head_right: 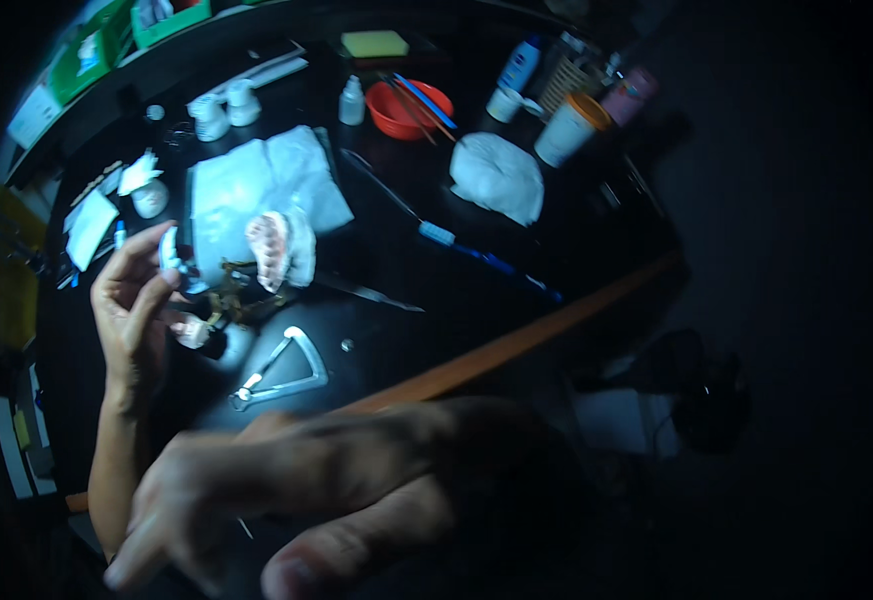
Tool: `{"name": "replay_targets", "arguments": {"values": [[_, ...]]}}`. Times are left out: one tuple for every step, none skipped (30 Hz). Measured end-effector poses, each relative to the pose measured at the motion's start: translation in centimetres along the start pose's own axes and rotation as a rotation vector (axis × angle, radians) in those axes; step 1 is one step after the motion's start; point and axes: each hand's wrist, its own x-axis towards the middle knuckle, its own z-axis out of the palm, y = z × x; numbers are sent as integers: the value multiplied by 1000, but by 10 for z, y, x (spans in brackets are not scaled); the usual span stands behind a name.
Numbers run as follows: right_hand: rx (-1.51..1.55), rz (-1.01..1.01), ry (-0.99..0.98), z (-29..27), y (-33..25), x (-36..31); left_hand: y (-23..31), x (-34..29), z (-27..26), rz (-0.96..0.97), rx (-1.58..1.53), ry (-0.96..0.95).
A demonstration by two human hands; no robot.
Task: The person assembles a dental prosthesis by placing individual teeth into a pink denture base. They use tweezers to position the teeth and a pen-like tool to mark or adjust the base. The person repeatedly checks the fit and alignment of the teeth within the denture.
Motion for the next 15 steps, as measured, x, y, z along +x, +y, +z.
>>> {"name": "replay_targets", "arguments": {"values": [[218,-66,-1,19,12,5,0,-2,-3,-16,21,24],[427,-123,11,38,25,9,-1,-5,-6,-22,29,24],[610,-193,25,56,32,16,2,-5,-7,-15,39,21],[758,-264,43,68,40,20,0,-3,-10,32,81,29],[871,-333,64,82,46,23,-4,-3,-8,40,50,44],[945,-404,84,90,51,26,-4,-2,-6,43,39,39],[993,-469,98,95,56,30,-3,0,-3,46,29,37],[1005,-519,119,97,57,29,-4,2,-5,41,27,-3],[1011,-547,128,98,59,31,-5,1,-2,51,4,-10],[1000,-535,115,96,56,27,-4,1,-1,68,7,-17],[1020,-511,146,101,54,26,-4,1,-1,84,9,-26],[1038,-483,179,107,50,25,-4,0,-3,83,22,-22],[1059,-453,207,112,47,25,-3,-1,-5,95,21,-20],[1100,-397,268,118,37,24,-2,-1,-7,107,20,-18],[1145,-424,314,126,34,26,-3,-1,-9,113,23,-18]]}}
